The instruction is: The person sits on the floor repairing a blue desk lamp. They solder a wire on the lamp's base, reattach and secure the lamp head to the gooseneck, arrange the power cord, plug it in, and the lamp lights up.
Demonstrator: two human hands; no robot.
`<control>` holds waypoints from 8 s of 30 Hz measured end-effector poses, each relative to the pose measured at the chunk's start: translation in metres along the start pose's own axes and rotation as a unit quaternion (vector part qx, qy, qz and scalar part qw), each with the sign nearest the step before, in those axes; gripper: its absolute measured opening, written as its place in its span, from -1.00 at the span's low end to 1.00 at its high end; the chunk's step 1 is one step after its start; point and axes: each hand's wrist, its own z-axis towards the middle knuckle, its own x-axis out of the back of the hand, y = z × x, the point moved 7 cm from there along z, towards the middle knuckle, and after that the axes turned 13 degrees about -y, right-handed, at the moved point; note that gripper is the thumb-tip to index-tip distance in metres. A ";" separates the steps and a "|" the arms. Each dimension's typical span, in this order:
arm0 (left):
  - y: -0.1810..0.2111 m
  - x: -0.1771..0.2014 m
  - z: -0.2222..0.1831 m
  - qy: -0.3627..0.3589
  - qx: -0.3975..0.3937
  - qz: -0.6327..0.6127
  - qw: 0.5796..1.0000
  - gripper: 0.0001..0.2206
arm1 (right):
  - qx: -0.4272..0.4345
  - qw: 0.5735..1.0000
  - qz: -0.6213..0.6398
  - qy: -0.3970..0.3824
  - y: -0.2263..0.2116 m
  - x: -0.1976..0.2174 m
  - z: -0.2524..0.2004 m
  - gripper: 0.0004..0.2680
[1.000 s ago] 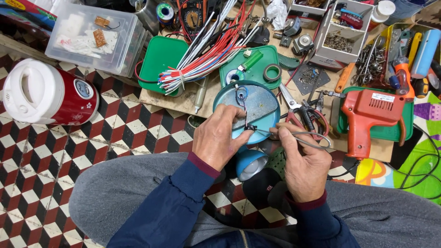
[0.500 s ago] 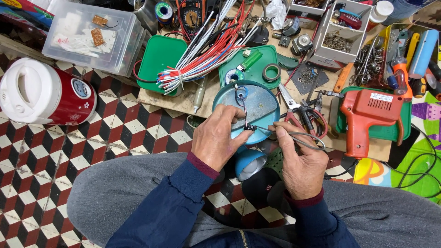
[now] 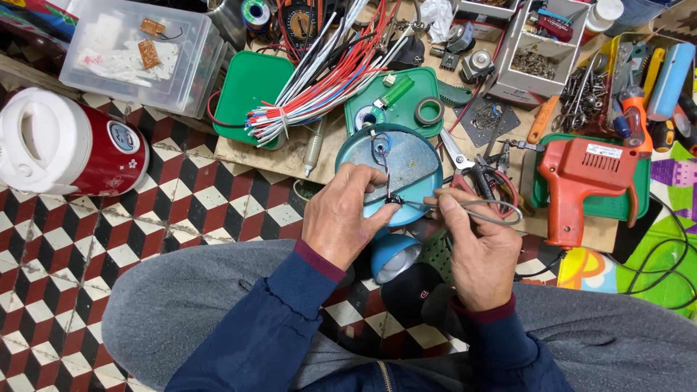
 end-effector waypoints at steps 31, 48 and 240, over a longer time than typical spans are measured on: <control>0.002 0.007 0.001 -0.022 0.009 -0.026 0.999 -0.62 | 0.020 0.992 -0.075 -0.095 -0.024 -0.017 -0.008 -0.85; 0.000 0.004 0.001 -0.010 0.015 -0.035 0.999 -0.63 | 0.127 0.970 -0.177 -0.106 -0.029 -0.019 -0.027 -0.79; -0.066 -0.046 0.036 -0.003 0.289 -0.455 0.842 -0.24 | -0.243 0.944 -0.100 -0.198 0.060 -0.043 0.128 -0.79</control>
